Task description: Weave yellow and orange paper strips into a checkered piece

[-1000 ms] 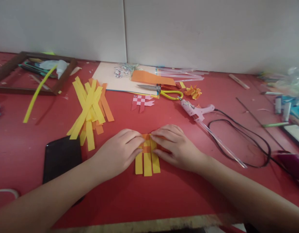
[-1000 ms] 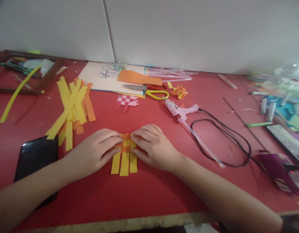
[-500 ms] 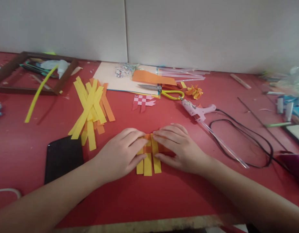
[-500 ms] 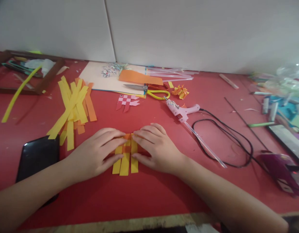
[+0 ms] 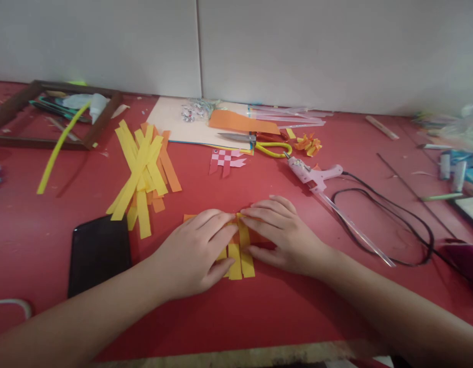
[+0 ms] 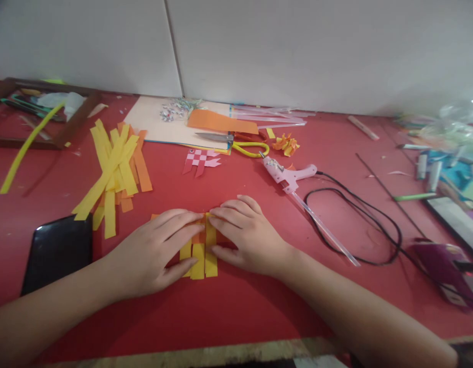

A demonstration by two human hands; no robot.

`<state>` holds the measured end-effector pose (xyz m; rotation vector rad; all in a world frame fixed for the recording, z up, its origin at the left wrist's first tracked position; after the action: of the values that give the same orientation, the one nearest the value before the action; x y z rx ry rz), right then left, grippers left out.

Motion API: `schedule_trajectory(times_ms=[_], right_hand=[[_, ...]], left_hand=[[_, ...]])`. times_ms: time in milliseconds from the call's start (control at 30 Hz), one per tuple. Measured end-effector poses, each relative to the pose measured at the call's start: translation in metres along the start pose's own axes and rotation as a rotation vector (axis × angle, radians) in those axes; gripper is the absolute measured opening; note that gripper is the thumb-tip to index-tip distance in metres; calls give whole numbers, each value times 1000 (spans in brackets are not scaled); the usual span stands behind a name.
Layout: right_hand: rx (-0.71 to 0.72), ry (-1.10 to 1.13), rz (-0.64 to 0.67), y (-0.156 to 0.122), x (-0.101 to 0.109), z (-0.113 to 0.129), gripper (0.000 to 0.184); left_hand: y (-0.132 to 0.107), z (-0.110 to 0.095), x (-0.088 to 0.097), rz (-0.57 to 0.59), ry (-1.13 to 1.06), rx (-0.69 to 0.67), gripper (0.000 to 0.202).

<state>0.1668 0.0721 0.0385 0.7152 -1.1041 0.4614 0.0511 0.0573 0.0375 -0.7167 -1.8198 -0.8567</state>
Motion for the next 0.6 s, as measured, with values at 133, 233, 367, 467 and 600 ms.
schedule_trajectory(times_ms=[133, 233, 367, 467, 600], right_hand=[[1, 2, -35, 1, 5, 1, 38], [69, 17, -70, 0, 13, 9, 34], [258, 83, -29, -4, 16, 33, 19], [319, 130, 23, -8, 13, 42, 18], [325, 110, 61, -10, 6, 45, 19]], left_hand=[[0, 1, 2, -17, -7, 21, 42], [0, 2, 2, -23, -29, 36, 43], [1, 4, 7, -61, -18, 62, 42], [1, 7, 10, -102, 24, 99, 36], [2, 11, 8, -93, 24, 123, 32]])
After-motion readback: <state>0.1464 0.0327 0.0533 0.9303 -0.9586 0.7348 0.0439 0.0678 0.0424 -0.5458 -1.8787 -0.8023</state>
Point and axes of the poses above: each hand's wrist, its own y-axis towards the middle knuckle, its own x-axis out of the back of the hand, z = x × y, the point moved 9 cm from there along y, towards the middle knuckle, and after that the axes turned 3 degrees about -x, right-handed, at the moved point
